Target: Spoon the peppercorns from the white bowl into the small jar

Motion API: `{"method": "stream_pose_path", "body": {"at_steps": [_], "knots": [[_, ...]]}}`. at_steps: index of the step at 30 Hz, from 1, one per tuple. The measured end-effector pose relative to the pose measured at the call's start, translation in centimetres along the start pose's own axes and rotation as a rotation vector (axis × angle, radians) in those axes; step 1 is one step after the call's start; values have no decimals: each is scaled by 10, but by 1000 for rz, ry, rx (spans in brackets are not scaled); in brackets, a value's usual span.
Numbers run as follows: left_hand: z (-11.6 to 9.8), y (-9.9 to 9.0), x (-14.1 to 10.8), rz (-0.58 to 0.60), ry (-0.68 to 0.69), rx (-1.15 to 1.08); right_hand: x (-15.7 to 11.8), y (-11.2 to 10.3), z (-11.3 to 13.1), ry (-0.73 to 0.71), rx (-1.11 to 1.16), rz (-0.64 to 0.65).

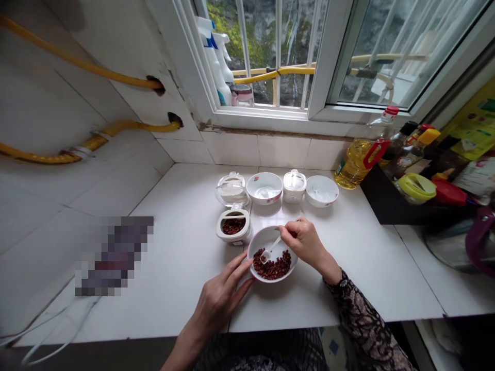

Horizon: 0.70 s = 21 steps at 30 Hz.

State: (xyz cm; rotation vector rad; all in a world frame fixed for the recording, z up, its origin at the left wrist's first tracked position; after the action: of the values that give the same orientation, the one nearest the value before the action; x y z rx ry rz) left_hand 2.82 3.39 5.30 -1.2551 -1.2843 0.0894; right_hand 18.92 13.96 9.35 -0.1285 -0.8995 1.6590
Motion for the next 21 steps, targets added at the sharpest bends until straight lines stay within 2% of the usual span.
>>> {"method": "stream_pose_path", "body": {"at_steps": [9,21], "knots": [[2,0,1,-6,-25,-33,-3,0,-27,302,254,-18],[3,-1,3,6,-42,-62,-5,4,-39,378,352,-19]]}}
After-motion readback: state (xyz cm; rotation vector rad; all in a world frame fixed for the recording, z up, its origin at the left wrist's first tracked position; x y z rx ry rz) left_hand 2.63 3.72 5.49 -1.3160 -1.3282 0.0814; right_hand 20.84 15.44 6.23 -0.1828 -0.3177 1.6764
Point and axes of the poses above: each hand's wrist, its own x-axis towards the middle knuckle, its own y-axis out of the palm, z = x × y, the point moved 10 cm from there along x, towards the middle knuckle, and after that the axes turned 6 degrees about x, right-handed, at the moved point
